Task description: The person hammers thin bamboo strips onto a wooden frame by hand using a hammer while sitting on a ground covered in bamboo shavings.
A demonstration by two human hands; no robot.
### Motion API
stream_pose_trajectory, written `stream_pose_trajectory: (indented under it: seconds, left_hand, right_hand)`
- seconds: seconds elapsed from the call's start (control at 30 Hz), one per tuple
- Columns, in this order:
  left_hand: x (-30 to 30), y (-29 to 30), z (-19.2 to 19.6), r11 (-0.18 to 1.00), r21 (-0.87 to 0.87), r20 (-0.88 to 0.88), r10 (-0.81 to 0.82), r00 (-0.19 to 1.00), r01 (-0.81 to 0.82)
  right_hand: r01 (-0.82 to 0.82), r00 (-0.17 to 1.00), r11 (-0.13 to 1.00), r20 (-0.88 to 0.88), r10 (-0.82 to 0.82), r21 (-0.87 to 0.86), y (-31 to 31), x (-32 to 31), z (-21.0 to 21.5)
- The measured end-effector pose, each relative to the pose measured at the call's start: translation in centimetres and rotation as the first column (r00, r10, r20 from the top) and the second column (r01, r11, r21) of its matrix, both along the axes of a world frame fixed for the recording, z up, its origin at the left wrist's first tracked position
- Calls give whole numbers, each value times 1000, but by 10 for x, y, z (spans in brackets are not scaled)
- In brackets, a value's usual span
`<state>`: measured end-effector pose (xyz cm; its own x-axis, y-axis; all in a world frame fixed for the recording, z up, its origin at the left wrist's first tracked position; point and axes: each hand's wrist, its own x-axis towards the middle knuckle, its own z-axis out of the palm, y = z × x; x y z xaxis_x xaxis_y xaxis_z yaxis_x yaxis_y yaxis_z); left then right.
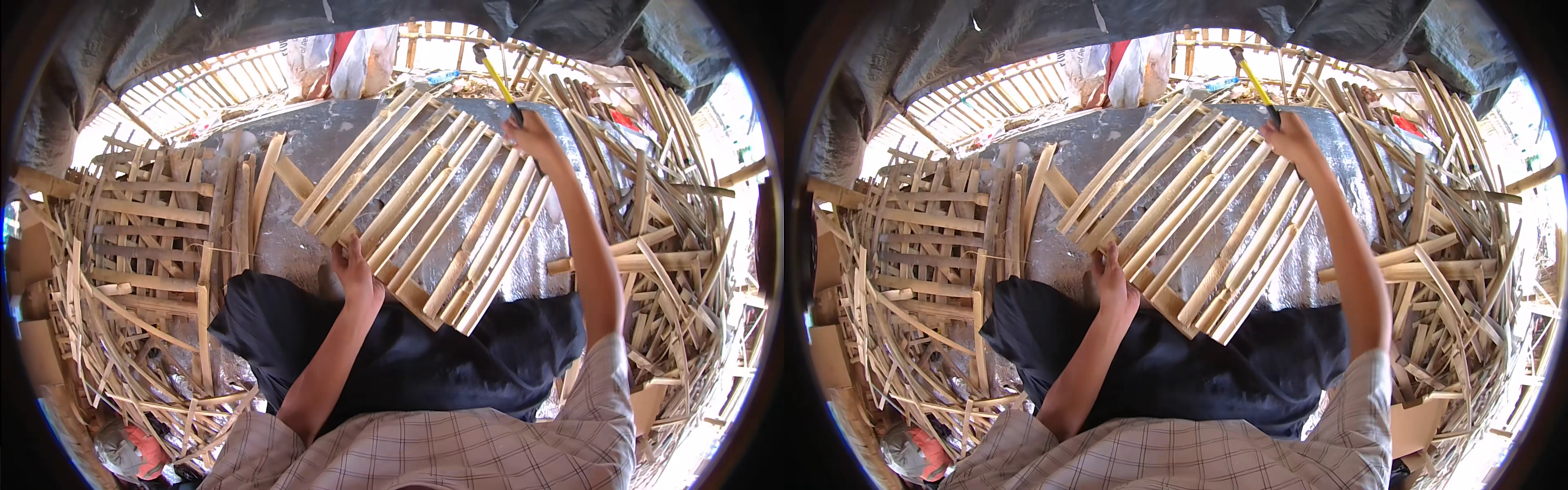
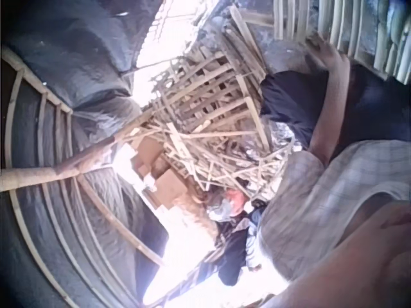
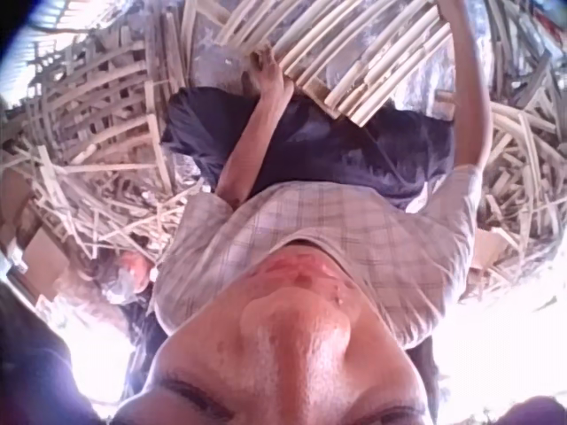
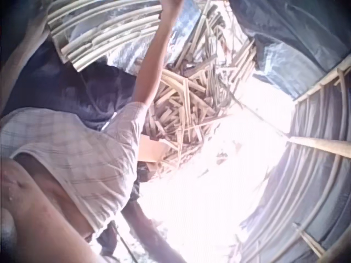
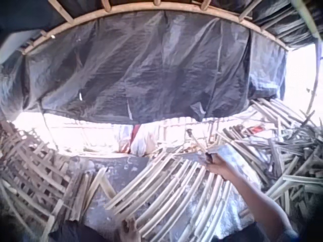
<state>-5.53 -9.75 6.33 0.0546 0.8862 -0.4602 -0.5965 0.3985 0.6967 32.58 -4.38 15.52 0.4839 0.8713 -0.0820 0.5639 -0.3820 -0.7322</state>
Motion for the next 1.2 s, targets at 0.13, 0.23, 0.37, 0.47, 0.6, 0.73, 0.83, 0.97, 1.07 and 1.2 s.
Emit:
stream_pose_trajectory:
  seconds: [0.13, 0.23, 0.37, 0.47, 0.6, 0.73, 0.83, 0.97, 1.07, 1.2]
  left_hand:
    - [20, -11, -22, 1000, -19, 41, 8, 999, -8]
    - [53, -35, -19, 996, -59, 87, 68, 994, -63]
    - [68, -53, -31, 993, -13, 22, 114, 993, -113]
    - [73, -62, -66, 981, 29, 13, 189, 982, -189]
    - [73, -87, -50, 982, 38, 21, 187, 982, -187]
    - [71, -91, -23, 977, -121, 128, 191, 973, -176]
    - [71, -90, -11, 977, -213, 14, 20, 1000, -17]
    - [78, -98, 0, 963, -226, -12, -157, 988, 150]
    - [74, -106, -13, 926, -211, 145, -287, 947, 313]
    - [66, -116, -19, 879, -191, 239, -390, 889, 437]
  right_hand:
    - [61, 996, 988, -77, -51, 143, -120, -41, 0]
    - [148, 953, 959, 224, -204, 242, -184, -72, -47]
    - [301, 911, 948, 262, -318, 100, -226, -113, -84]
    - [324, 916, 937, 206, -346, 131, -242, -117, -109]
    - [343, 901, 920, 211, -379, 190, -242, -117, -104]
    - [285, 918, 919, 197, -343, 271, -241, -95, -103]
    - [204, 899, 897, 287, -330, 392, -228, -73, -99]
    - [178, 950, 980, 243, -195, 90, -218, -17, -84]
    - [169, 976, 984, 129, -175, 57, -215, 7, -84]
    - [235, 956, 967, 157, -247, 94, -228, 37, -111]
